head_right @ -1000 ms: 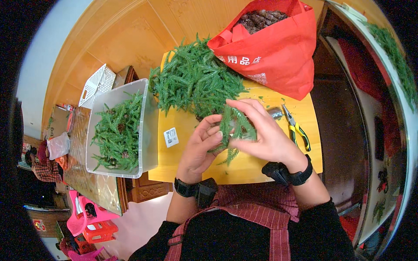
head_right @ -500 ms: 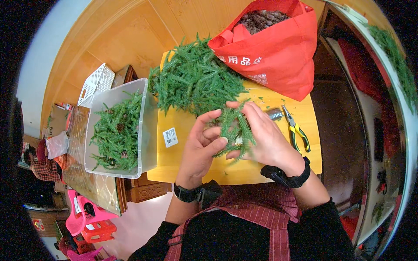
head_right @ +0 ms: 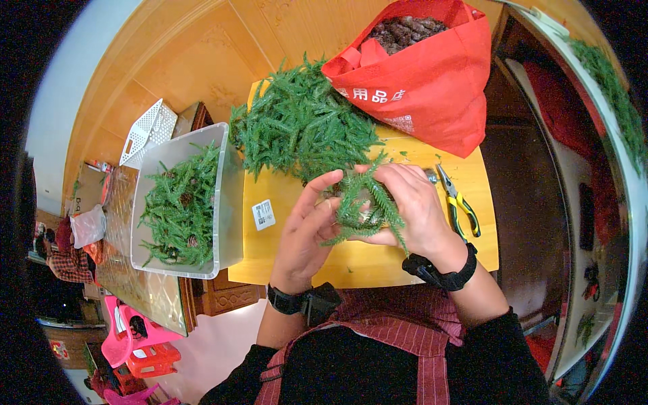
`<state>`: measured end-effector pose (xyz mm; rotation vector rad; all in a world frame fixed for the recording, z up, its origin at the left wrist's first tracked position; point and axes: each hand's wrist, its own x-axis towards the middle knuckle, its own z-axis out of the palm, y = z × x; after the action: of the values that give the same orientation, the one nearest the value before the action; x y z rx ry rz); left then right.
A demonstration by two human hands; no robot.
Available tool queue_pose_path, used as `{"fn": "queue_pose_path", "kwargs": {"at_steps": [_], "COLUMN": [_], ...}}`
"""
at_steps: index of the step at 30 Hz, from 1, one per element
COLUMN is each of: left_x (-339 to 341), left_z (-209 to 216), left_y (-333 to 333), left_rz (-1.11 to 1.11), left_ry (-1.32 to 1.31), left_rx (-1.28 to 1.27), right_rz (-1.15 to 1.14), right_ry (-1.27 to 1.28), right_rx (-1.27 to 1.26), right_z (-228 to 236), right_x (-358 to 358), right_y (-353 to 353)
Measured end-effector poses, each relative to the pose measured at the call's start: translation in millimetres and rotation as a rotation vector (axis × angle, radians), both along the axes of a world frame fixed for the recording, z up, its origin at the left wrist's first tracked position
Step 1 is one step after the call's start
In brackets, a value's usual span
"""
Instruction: Trimming and sorting green plant branches using a hand tool at a workbench.
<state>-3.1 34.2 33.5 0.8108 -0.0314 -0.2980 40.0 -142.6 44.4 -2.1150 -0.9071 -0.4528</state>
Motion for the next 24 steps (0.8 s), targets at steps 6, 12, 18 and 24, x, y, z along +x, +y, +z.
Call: {"fn": "queue_pose_path", "kwargs": {"at_steps": [6, 12, 18, 24], "left_x": [0.7, 0.5, 2.9, 1.0], "left_z": [2.0, 2.3, -4.2, -1.2], "left_y": [-2.0, -3.3, -0.2, -4.0], "left_rz": [-0.020, -0.019, -0.019, -0.036], "left_ry": [-0.036, -0.137, -0.101, -0.196], "left_rx": [-0.015, 0.070, 0.043, 0.095], "right_rz": [-0.036, -0.061, -0.104, -0.132], "right_ry": [-0.007, -0.048, -0.032, -0.116], "right_rx": [0.032, 0.059, 0.069, 0.066], "right_z": [-3.9, -5.1, -3.6, -3.2], "right_x": [0.2, -1.0, -3.3, -3.8], "right_y": [0.1, 2.3, 3.7, 3.3]}}
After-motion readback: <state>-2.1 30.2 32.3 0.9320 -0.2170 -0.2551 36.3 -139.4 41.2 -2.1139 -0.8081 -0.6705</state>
